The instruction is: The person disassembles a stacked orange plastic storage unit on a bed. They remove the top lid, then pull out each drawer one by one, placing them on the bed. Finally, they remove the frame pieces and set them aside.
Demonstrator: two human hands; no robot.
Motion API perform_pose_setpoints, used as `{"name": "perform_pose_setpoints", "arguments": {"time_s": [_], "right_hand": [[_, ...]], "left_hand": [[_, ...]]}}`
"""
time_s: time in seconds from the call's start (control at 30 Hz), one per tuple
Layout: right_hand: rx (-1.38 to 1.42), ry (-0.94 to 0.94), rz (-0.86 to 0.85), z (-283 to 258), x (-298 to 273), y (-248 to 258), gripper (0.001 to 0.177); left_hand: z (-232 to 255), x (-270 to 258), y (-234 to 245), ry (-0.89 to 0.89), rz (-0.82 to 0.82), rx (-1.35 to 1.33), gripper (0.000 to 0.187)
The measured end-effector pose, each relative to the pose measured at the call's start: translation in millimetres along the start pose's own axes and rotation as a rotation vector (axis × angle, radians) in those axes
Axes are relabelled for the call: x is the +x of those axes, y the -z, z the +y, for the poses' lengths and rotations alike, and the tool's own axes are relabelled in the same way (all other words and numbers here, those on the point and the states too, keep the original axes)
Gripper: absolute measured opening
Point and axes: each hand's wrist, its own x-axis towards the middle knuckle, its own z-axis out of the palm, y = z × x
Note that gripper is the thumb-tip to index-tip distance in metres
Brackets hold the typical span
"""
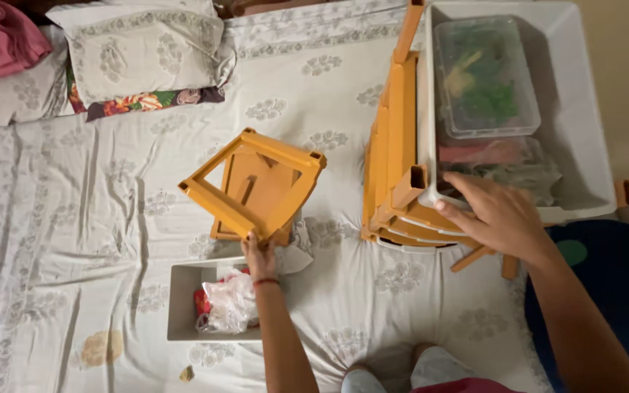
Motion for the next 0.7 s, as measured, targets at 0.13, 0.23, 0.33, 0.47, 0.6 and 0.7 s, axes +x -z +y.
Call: {"name": "perform_pose_setpoints", "arguments": {"time_s": [0.13,0.23,0.33,0.47,0.6,0.7], "right_hand": [[0.027,0.007,0.011,3,1,-2,0.066],[0.102,-0.004,0.05,0,3,-1,0.066],[0.278,0.115,0.227,1,1,-1,0.057],[0.609,0.079,0.438,-7,-4,-3,0.037],[1.074,0.252,0.283,-51,-9,0,0.045],[1.021,0.249,-0.122,-93,-13,3,0.067]], "left_hand": [[23,-52,1,-0.069,-0.158,-0.117,0.046],[44,-94,5,-0.086,-0.204,-0.106,0.059],[52,-136,23,-0.101,-0.228,-0.118,0.065],[47,-165,40,-0.147,-0.413,-0.18,0.071],[34,-173,33,-0.072,-0.345,-0.165,0.073],[27,-177,32,0.039,-0.293,0.039,0.072]]}}
